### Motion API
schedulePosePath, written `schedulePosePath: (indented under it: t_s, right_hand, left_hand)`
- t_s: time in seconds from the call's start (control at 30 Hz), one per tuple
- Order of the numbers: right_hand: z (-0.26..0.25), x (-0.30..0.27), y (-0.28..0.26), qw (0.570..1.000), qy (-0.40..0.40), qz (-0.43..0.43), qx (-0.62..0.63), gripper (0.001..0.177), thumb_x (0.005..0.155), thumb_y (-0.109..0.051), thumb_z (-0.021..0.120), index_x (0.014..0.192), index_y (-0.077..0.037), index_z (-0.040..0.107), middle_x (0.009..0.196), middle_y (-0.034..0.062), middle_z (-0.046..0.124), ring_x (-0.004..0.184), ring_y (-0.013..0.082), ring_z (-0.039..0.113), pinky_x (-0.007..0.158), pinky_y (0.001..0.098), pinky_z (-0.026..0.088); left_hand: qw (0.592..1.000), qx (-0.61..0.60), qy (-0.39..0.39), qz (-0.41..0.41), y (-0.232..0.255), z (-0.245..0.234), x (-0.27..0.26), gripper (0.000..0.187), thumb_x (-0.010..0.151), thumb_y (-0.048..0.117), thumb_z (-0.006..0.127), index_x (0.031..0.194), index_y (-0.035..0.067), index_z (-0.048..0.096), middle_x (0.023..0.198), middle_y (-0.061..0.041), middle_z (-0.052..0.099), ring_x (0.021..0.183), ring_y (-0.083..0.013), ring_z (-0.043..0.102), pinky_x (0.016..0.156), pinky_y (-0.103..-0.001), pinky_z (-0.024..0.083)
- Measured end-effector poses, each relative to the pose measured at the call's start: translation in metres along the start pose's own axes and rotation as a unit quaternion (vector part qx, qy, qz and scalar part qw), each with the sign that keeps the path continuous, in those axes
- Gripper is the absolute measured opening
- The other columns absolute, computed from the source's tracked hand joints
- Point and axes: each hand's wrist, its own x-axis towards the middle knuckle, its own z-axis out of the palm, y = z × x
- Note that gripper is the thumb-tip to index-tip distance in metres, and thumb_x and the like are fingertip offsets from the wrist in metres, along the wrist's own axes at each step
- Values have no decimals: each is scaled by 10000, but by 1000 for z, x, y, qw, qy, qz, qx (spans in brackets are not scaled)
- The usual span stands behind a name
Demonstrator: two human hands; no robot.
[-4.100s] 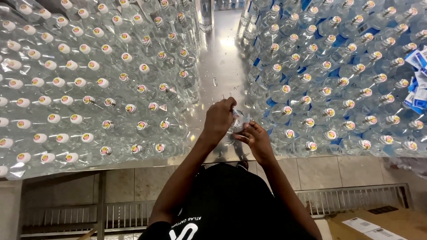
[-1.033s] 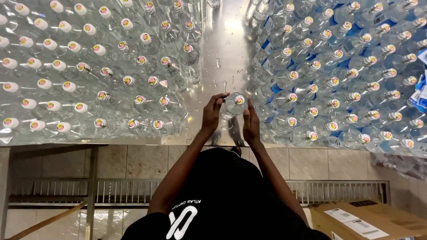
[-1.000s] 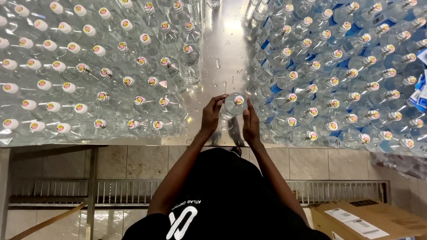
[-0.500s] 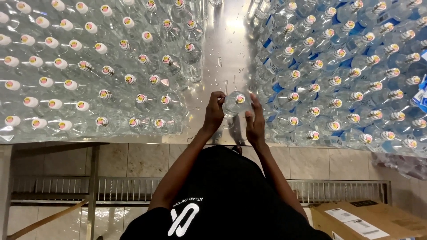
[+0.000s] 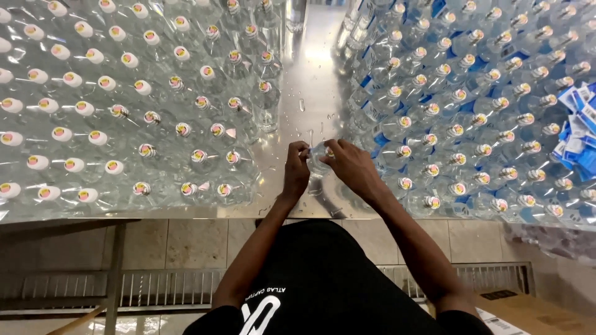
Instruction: The person repeatedly picks up small plastic water bottles from a metal table, applies a blue and white label to each bottle, and places the labeled bottles back on the table. The task is performed one bottle at a time in a repetitive manner.
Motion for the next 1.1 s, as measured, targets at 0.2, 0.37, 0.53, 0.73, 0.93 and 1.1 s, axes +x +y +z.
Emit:
schedulePosePath:
  t_s: [0.2,0.37,0.53,0.73,0.93,1.1]
  right_hand:
    - [-46,51,5,996,-83,14,16,354,1138,-371,569,1421,-165,616,1082,153,708,993,381,757,778,520,604]
    - [-46,156,65,999,-29,7,36,333,1120,-354,641,1382,-149,662,1110,199,725,1023,434,736,812,563,574]
    - [-52,273,130,999,34,6,26,332,1104,-299,719,1388,-130,687,1138,219,726,1039,433,724,819,561,536]
    - [-66,405,194,991,124,-25,39,276,1091,-118,778,1330,3,714,1054,185,820,707,225,758,464,324,551]
    - [-57,481,231,973,211,56,78,335,1067,1,741,1386,37,647,1271,336,595,955,456,710,770,566,656]
    - [-76,459,225,956,287,-45,41,1017,898,240,835,1692,-159,340,1537,269,497,868,305,701,536,316,580]
  left_hand:
    - [998,-7,30,-54,-2,-25,-15,140,1178,185,477,1300,119,452,1346,-132,527,1200,-352,698,925,-450,659]
    - [996,-2,8,-91,-31,-37,-59,278,1163,150,503,1414,69,415,1404,-204,503,1178,-451,702,915,-521,665]
    - [991,27,-18,-129,-21,-59,-96,407,1173,271,472,1509,46,430,1465,-216,511,1222,-418,706,948,-520,669]
    - [953,13,15,-303,-29,-74,-138,497,1078,329,555,1537,147,498,1460,-70,661,1253,-250,692,1064,-414,568]
    - [930,54,28,-363,-38,-80,-159,522,1017,286,574,1532,223,514,1329,-59,710,1076,-211,734,899,-371,600]
    - [928,46,-16,-370,-46,-65,-159,502,1033,364,588,1514,225,569,1358,-50,725,1150,-221,736,960,-392,599]
